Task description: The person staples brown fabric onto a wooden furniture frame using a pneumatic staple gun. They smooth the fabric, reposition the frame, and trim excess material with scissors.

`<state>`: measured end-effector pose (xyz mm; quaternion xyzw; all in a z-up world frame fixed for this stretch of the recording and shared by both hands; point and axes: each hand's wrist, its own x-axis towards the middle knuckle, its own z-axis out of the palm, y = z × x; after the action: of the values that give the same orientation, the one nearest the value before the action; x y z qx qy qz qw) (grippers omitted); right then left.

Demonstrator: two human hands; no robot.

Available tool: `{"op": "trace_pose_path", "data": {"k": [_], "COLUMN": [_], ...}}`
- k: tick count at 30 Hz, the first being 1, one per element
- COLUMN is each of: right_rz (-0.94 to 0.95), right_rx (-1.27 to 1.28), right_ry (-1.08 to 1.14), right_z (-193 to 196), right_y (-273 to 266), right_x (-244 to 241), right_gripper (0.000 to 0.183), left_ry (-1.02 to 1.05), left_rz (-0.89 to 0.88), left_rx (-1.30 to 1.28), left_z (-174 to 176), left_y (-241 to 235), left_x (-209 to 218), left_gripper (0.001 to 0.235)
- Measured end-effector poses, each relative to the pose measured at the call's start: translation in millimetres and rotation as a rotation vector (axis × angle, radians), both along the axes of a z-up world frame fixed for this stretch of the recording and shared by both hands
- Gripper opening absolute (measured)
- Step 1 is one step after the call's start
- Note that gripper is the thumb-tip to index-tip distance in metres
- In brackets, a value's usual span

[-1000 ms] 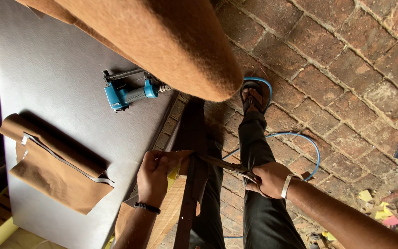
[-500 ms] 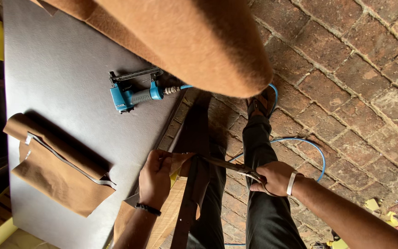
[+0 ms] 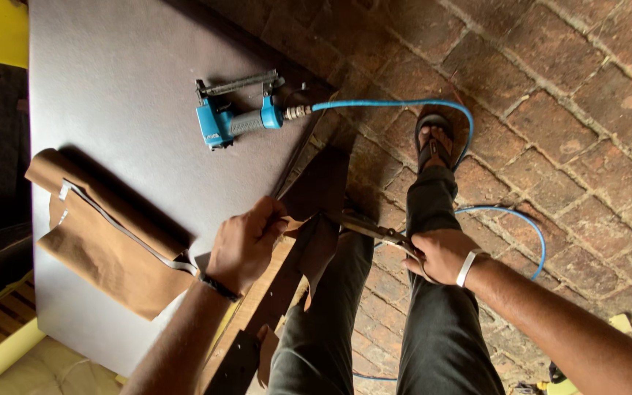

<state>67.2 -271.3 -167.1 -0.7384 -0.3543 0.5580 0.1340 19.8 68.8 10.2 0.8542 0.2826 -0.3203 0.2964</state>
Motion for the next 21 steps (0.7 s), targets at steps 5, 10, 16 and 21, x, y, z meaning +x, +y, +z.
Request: {"op": "trace_pose_path", "data": {"k": [5,10,16,21], "right_rz": [-0.044,-0.060,-0.088,-0.107], "right_rx": [0.200,0.306,0.359,0.368], "right_ry": [-0.136,-0.261,-0.300,-0.298], "right_z": [-18,-36,-52,-58], "right_y": [4,0,5,7], "right_x": [-7,-13,-12,-15], "right_gripper": [0.035,0.035,0.038,0.038], "left_ry": [0.018,-0.067,-0.031,-0.042], "left_rz": [-0.125,-0.265,-0.258,-0.283], "left_rx": [-0.020,-0.013,-0.054,-0.057], "left_z": [6,8,6,11], "left_y": [12,18,23,26], "left_x": [1,1,0,-5], "left_gripper": [0.018,0.016,0.021,0.022]}}
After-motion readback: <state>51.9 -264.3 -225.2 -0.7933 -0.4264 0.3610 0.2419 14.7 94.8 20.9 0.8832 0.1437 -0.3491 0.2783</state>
